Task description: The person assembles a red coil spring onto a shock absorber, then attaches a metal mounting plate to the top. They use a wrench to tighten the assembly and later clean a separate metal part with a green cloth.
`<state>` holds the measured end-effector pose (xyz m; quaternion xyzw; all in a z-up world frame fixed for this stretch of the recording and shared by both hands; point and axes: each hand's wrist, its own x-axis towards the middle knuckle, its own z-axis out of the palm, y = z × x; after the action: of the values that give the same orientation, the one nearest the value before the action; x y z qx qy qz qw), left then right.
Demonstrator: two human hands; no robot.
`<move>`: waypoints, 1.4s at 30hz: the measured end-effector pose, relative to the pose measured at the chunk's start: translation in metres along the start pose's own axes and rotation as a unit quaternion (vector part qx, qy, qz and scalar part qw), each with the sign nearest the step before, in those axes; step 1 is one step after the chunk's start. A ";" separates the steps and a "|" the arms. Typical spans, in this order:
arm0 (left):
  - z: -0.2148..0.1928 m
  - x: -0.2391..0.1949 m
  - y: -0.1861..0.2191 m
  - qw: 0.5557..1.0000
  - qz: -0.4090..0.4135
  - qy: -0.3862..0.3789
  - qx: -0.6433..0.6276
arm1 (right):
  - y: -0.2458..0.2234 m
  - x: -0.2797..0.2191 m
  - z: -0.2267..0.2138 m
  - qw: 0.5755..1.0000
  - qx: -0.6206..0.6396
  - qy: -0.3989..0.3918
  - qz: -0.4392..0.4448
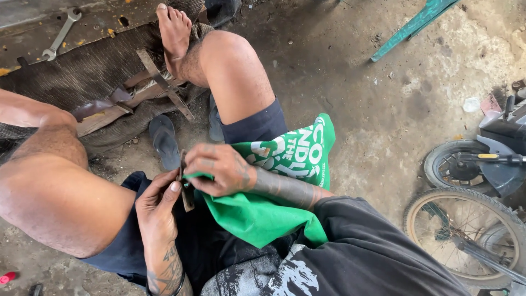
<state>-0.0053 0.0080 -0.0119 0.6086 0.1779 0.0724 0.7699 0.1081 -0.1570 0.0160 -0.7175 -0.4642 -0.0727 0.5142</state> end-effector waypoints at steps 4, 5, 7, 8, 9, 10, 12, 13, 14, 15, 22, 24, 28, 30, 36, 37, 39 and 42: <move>0.003 0.001 -0.001 1.000 -0.009 0.007 -0.015 | 0.006 0.006 -0.005 0.995 0.035 -0.003 0.089; 0.002 0.001 -0.002 1.000 -0.009 0.007 -0.014 | 0.004 0.007 -0.005 0.995 0.036 -0.003 0.089; 0.000 0.000 -0.003 1.000 0.005 -0.005 -0.013 | -0.001 0.007 -0.006 1.000 0.014 0.001 0.017; 0.000 0.001 -0.003 1.000 0.006 -0.006 -0.014 | -0.002 0.007 -0.006 1.000 0.013 0.001 0.016; 0.001 0.002 -0.003 1.000 0.002 0.001 -0.013 | -0.003 0.006 -0.005 1.000 0.011 -0.004 -0.002; 0.000 0.001 -0.003 1.000 -0.002 0.008 -0.011 | -0.005 0.005 -0.003 1.000 0.012 -0.010 -0.020; 0.002 0.001 -0.003 1.000 -0.003 0.007 -0.009 | 0.002 0.005 -0.005 0.999 0.034 0.002 0.030; 0.002 0.000 -0.003 1.000 -0.003 0.005 -0.006 | 0.005 0.005 -0.005 0.995 0.056 0.014 0.080; 0.000 0.000 -0.004 1.000 -0.003 0.005 -0.006 | 0.003 0.003 -0.003 0.995 0.056 0.014 0.080; -0.002 0.000 -0.005 1.000 -0.001 0.004 -0.004 | 0.000 0.001 -0.001 1.000 0.026 0.003 0.016; 0.001 0.001 -0.003 1.000 -0.006 0.003 -0.006 | 0.007 0.003 -0.003 0.999 0.012 0.005 0.040; 0.000 0.001 -0.002 1.000 -0.010 0.007 -0.003 | 0.000 -0.001 0.000 1.000 -0.002 -0.004 -0.012; 0.001 0.002 -0.003 0.999 -0.027 0.027 -0.011 | 0.000 0.005 -0.003 0.999 0.025 -0.011 0.043; 0.000 0.001 -0.004 1.000 -0.021 0.019 -0.011 | -0.001 0.005 -0.005 0.999 0.018 -0.005 0.036; 0.001 0.002 -0.003 1.000 -0.022 0.018 -0.002 | 0.004 0.001 0.001 1.000 0.004 -0.007 -0.019; 0.001 0.002 -0.004 0.999 -0.023 0.021 -0.009 | 0.007 0.002 0.001 0.999 0.022 -0.006 0.043; -0.003 0.000 -0.008 1.000 -0.022 0.019 -0.009 | -0.001 0.005 -0.004 0.999 0.030 -0.003 0.028; -0.001 0.001 -0.002 1.000 -0.024 0.018 0.001 | -0.004 0.002 -0.002 1.000 0.007 -0.004 -0.021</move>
<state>-0.0050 0.0089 -0.0142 0.6034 0.2063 0.0649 0.7675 0.1074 -0.1574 0.0204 -0.7045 -0.4816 -0.0772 0.5156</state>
